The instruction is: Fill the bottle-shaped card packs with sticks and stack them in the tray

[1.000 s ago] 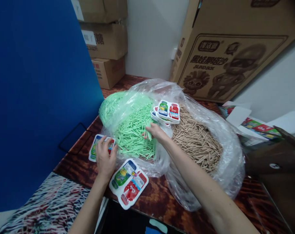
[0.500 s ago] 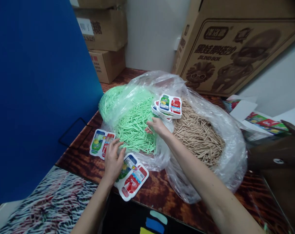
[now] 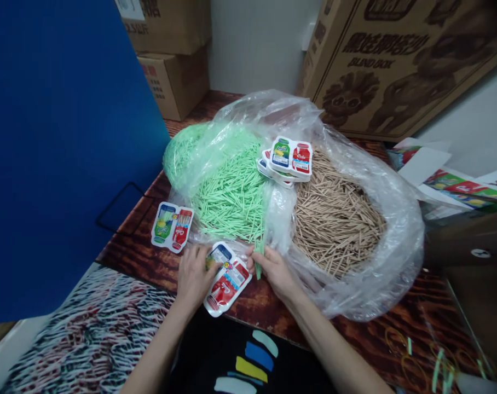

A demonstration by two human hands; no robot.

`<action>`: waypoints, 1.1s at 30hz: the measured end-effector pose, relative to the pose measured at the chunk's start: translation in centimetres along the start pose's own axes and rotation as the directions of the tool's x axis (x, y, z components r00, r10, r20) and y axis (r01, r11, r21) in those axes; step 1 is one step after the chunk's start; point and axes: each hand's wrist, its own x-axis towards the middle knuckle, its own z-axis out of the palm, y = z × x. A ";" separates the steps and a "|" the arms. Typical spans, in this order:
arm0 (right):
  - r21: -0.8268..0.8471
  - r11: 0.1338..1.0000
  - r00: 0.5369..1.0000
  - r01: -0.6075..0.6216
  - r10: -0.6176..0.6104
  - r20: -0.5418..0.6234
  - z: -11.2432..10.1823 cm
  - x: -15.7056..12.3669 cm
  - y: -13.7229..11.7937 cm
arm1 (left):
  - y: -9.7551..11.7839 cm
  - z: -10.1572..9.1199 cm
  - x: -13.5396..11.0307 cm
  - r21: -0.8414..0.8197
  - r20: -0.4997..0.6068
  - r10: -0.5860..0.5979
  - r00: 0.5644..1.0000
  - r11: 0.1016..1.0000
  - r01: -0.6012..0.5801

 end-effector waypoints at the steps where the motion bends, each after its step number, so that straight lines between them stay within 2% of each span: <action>1: -0.060 0.996 0.997 0.065 -0.068 -0.049 0.0 -1.0 0.9 | -0.1 0.2 0.0 -0.003 0.003 -0.010 1.000 1.000 0.010; 4: -0.301 0.931 0.967 0.208 -0.243 -0.083 -0.2 -3.2 2.4 | -0.5 0.8 0.1 -0.040 -0.022 -0.050 0.999 0.998 0.049; 8: -0.458 0.850 0.943 0.262 -0.327 -0.068 -0.4 -4.4 3.3 | -0.9 1.0 0.3 -0.119 -0.052 -0.126 0.991 0.986 0.119; 11: -0.473 0.829 0.931 0.299 -0.362 -0.044 -0.5 -4.3 3.9 | -1.2 0.9 0.4 -0.176 -0.052 -0.146 0.988 0.975 0.135; 16: -0.451 0.834 0.927 0.318 -0.373 -0.036 -0.8 -4.1 4.5 | -2.0 0.6 0.4 -0.220 -0.031 -0.102 0.994 0.971 0.093; 27: -0.476 0.830 0.940 0.291 -0.342 -0.022 -0.8 -4.1 3.0 | -2.3 0.0 0.8 -0.265 -0.091 0.025 0.996 0.963 -0.048; 33: -0.467 0.836 0.944 0.288 -0.331 -0.009 -1.0 -4.0 2.8 | -1.5 -1.5 1.0 -0.343 -0.214 -0.006 0.977 0.937 -0.069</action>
